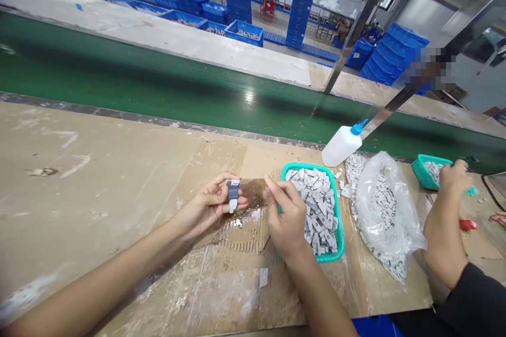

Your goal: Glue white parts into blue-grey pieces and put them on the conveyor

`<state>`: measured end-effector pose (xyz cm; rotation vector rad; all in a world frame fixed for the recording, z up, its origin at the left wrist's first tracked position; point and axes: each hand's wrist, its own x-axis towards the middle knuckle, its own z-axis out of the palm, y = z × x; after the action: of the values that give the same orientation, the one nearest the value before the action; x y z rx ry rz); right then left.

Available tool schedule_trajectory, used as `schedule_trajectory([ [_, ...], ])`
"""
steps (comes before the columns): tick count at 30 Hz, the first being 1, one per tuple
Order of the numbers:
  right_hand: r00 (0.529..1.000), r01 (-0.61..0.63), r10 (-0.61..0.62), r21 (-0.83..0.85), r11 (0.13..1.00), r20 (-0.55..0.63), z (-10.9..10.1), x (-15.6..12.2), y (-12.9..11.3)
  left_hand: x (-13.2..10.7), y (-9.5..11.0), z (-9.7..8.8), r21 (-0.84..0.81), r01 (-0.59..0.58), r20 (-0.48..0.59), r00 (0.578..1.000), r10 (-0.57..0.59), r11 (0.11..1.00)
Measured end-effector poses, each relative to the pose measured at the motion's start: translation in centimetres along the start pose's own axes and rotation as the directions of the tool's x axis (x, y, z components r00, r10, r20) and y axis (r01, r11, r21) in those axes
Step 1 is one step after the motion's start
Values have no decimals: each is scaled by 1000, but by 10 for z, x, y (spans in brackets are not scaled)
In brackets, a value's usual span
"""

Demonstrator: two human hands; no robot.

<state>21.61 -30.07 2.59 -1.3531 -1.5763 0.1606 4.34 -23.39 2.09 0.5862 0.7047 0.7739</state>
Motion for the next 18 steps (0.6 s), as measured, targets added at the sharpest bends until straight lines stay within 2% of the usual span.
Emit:
schedule_trajectory([
  [5,997,-71,71,-9,997,8,0,0,-2,2,5,-2,-87,61,-88,994,-69,994],
  [9,984,-152,156,-51,987,84,-11,9,4,6,6,-7,-83,80,-143,986,-91,993],
  [12,955,-178,220,-212,961,199,-25,17,16,11,8,-8,-72,75,-191,978,-87,995],
  [15,904,-135,285,-422,896,317,-33,19,31,13,13,-7,-57,47,-263,963,-60,997],
  [18,887,-110,315,-509,854,337,-34,16,40,12,21,-8,72,-12,-333,942,35,997],
])
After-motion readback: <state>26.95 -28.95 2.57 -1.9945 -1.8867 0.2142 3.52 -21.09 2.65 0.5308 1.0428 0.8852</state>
